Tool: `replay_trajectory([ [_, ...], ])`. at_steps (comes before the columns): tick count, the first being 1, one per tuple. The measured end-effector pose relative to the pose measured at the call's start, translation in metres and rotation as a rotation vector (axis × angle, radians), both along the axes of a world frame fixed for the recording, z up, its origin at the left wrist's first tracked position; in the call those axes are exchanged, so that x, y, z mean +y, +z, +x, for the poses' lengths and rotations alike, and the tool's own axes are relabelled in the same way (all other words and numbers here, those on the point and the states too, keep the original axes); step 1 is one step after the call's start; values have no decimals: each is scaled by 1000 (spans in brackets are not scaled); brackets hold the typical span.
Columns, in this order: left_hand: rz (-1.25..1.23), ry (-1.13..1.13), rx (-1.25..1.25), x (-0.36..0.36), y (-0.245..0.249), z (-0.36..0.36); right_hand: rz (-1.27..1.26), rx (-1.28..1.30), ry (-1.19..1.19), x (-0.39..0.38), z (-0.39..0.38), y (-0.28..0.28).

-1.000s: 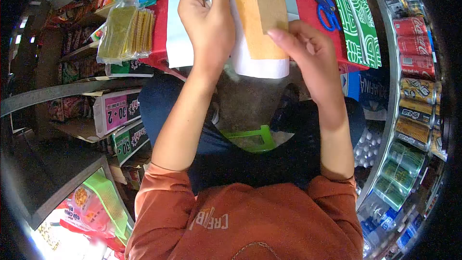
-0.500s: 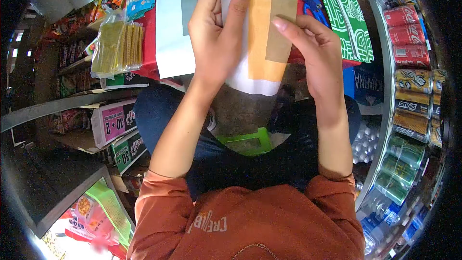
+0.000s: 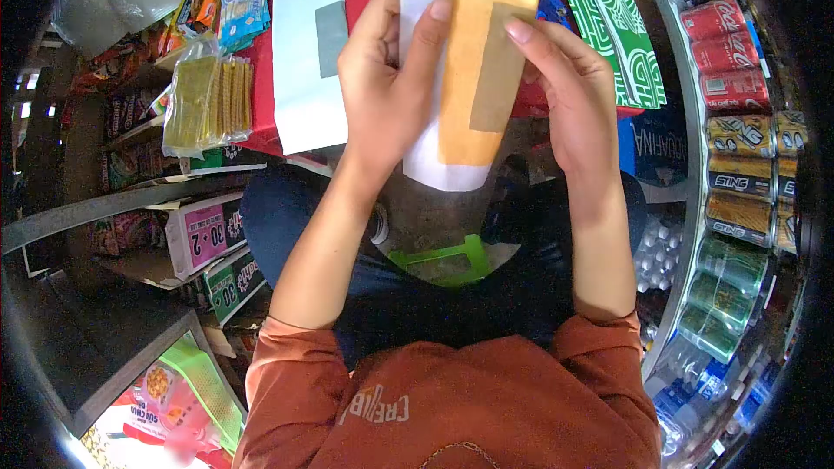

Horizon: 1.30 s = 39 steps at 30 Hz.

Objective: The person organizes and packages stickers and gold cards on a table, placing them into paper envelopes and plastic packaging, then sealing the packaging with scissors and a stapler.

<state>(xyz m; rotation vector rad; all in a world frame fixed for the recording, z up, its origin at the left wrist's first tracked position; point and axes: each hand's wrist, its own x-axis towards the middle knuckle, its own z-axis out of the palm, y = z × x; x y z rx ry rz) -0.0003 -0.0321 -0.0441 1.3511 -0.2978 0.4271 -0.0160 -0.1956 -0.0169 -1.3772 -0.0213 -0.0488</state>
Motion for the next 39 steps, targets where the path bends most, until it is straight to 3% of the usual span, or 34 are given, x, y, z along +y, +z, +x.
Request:
replay_trajectory([
  [3, 96, 20, 17, 0, -8, 1, 7, -34, -29, -5, 2, -2],
  [15, 0, -16, 78, -14, 0, -8, 69, -59, -73, -16, 6, 0],
  [18, 129, -21, 66, -5, -6, -6, 66, -81, -102, -16, 7, -2],
  [39, 114, -109, 126, -12, -5, -12, 112, -103, -200, -41, 17, -4],
])
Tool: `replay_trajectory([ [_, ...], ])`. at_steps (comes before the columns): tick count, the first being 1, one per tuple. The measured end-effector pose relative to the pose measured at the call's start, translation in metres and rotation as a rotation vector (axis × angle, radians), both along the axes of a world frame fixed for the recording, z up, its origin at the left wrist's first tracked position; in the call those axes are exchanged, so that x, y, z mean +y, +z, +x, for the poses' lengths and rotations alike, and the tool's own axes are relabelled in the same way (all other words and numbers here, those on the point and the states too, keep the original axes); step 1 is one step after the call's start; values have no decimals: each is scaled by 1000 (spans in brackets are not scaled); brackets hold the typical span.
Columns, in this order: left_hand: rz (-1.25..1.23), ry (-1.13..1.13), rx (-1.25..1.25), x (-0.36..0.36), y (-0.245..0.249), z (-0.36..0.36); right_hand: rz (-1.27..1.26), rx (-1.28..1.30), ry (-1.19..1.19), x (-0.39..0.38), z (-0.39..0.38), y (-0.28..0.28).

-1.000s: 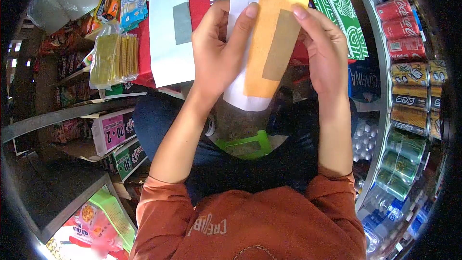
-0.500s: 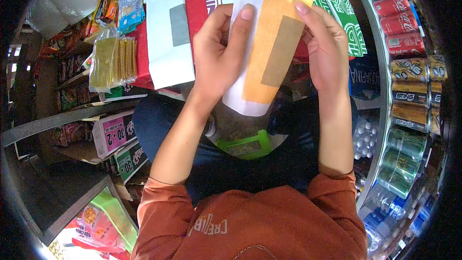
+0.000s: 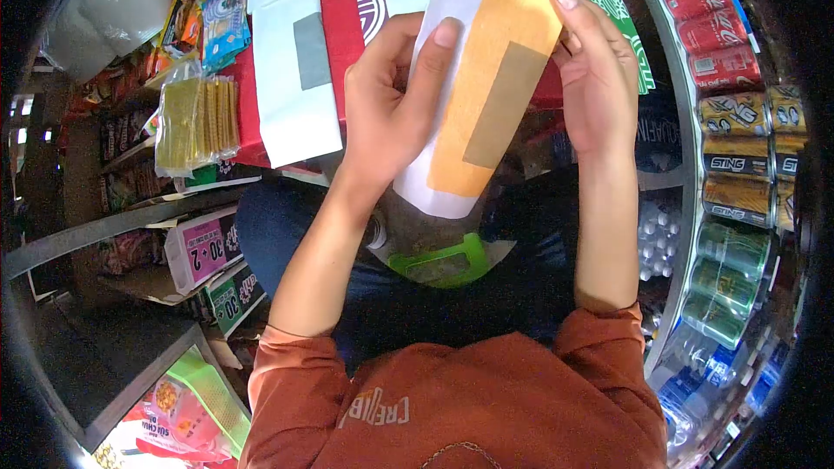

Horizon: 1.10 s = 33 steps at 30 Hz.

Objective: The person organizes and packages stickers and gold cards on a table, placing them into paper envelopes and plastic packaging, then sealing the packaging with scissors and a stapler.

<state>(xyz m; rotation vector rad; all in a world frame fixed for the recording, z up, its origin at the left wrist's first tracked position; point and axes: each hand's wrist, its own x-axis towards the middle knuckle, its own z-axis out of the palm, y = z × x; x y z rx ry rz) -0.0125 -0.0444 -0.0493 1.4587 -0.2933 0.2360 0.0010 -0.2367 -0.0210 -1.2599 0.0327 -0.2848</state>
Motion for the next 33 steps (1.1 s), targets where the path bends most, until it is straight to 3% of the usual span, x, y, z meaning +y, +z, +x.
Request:
replay_trajectory([
  [10, 6, -2, -9, -3, 1, -1, 21, -60, -47, -6, -1, 2],
  [13, 14, 13, -34, 0, 0, 1, 22, 28, 23, 12, -6, 10],
  [16, 9, 45, -67, 6, 2, 4, -52, 72, 242, 18, -11, 10],
  [18, -97, 84, -59, 5, 4, 6, -113, 42, 224, 24, -13, 8],
  [22, -71, 204, -63, 9, 7, 8, -241, 41, 243, 22, -12, 4],
  [25, -76, 174, -68, 12, 5, 8, -271, 18, 217, 24, -15, 5],
  [29, -11, 355, -305, 18, 17, 14, -355, -155, 178, 22, -17, 20],
  [32, 191, 523, -513, 43, 42, 15, -577, -180, 219, 12, -27, 48],
  [33, 238, 475, -575, 44, 59, 7, -726, -167, 202, 12, -35, 64],
])
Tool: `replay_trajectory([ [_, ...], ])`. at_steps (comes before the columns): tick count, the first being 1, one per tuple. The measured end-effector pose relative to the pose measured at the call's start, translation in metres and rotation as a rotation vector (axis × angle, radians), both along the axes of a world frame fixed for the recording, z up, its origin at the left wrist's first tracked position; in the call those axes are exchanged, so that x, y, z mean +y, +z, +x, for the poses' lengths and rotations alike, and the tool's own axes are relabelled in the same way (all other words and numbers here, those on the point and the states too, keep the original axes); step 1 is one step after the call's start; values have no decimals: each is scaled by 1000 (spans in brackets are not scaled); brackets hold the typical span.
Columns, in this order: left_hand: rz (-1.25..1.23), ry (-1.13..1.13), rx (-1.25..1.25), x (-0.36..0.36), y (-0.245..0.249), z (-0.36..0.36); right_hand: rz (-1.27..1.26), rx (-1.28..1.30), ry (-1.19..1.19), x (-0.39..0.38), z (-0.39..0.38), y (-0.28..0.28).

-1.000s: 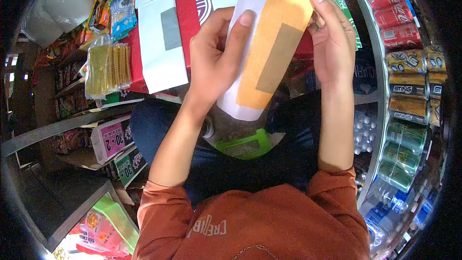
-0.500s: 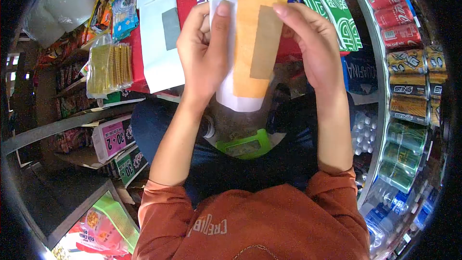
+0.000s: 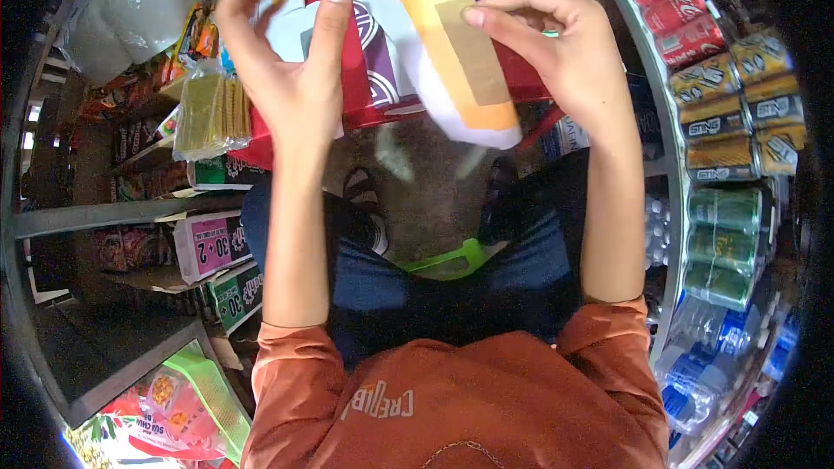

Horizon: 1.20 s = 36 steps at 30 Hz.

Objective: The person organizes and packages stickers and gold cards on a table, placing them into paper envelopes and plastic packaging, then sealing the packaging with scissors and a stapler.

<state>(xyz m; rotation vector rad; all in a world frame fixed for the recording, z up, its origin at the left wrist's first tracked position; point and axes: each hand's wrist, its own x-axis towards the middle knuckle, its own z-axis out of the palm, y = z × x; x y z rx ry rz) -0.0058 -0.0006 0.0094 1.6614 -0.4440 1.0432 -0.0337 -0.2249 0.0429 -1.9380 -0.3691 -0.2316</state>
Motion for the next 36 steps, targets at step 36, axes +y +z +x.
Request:
replay_trajectory([
  [36, 925, -393, 232, 59, 120, -43, -622, -175, 271, -33, -41, 83],
])
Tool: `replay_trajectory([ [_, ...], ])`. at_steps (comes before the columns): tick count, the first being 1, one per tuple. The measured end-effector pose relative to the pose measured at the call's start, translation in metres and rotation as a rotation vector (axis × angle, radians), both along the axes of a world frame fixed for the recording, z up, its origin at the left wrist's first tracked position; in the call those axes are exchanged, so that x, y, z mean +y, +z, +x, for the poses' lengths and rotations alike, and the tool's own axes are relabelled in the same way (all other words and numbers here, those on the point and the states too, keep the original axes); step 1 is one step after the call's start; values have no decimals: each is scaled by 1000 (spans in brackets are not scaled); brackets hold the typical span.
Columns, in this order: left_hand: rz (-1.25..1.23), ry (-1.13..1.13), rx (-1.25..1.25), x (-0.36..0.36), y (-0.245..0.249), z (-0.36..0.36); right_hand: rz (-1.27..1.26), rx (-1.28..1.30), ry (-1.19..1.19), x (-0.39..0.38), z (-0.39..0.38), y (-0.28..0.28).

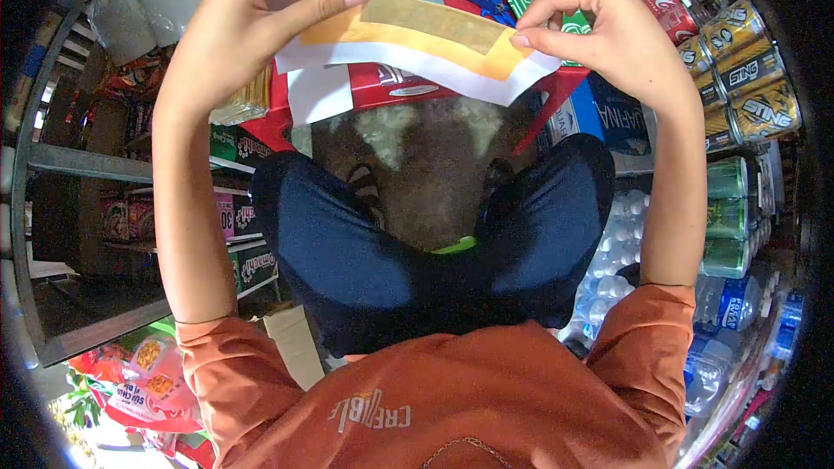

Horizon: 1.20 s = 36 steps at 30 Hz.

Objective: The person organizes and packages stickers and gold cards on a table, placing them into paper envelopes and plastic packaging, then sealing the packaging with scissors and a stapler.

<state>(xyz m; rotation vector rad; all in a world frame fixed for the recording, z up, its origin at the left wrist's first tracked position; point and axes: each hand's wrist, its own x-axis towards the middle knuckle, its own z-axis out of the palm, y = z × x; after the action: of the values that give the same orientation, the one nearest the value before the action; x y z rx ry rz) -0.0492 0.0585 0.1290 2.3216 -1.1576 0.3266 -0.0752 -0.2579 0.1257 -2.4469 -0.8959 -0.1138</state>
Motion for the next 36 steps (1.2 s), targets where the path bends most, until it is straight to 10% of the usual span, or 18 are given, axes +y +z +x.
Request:
replay_trajectory([
  [31, -227, 78, 547, 23, -43, -6, 69, 278, 45, -42, -6, -29],
  [36, -81, 11, 488, 7, -37, 1, 89, -104, -52, -12, -4, -47],
])
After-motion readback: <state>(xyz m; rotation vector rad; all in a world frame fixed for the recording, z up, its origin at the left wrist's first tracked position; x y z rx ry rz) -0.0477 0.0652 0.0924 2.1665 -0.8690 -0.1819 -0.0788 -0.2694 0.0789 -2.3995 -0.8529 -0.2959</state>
